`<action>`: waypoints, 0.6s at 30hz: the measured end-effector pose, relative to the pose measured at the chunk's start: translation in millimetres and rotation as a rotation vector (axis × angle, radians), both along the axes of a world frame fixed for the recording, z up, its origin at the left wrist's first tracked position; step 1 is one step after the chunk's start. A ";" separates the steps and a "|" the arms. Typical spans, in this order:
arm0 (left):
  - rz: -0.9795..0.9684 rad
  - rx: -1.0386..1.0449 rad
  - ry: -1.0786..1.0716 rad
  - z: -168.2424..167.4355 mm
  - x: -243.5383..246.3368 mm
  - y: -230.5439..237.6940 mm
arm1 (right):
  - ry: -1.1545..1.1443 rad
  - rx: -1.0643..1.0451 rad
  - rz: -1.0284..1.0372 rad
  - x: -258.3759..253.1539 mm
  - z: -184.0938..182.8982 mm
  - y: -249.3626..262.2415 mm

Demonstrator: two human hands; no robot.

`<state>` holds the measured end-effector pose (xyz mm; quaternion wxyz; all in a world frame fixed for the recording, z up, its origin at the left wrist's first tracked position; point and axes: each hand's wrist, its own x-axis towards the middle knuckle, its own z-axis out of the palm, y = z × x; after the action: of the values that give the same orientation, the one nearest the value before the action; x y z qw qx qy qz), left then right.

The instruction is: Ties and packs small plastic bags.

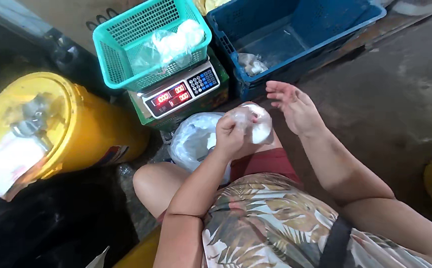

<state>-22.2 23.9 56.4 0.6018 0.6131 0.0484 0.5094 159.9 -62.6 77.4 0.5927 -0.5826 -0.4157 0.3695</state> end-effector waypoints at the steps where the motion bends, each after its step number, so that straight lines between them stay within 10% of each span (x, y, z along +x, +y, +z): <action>1: -0.028 0.020 -0.067 10.4 -4.4 5.5 | 0.181 -0.086 0.015 -3.9 -8.5 -1.5; 7: -0.048 -0.140 -0.250 11.6 -10.7 19.9 | 0.895 -0.083 0.447 -49.6 -19.6 -1.9; 18: -0.125 -0.724 0.223 -56.2 -24.4 -22.4 | 0.505 -0.037 -0.008 -60.7 -40.8 9.7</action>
<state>-46.6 1.5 0.2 0.8003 0.4143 0.2530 0.3521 99.2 -52.9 36.6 0.6685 -0.4839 -0.2454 0.5086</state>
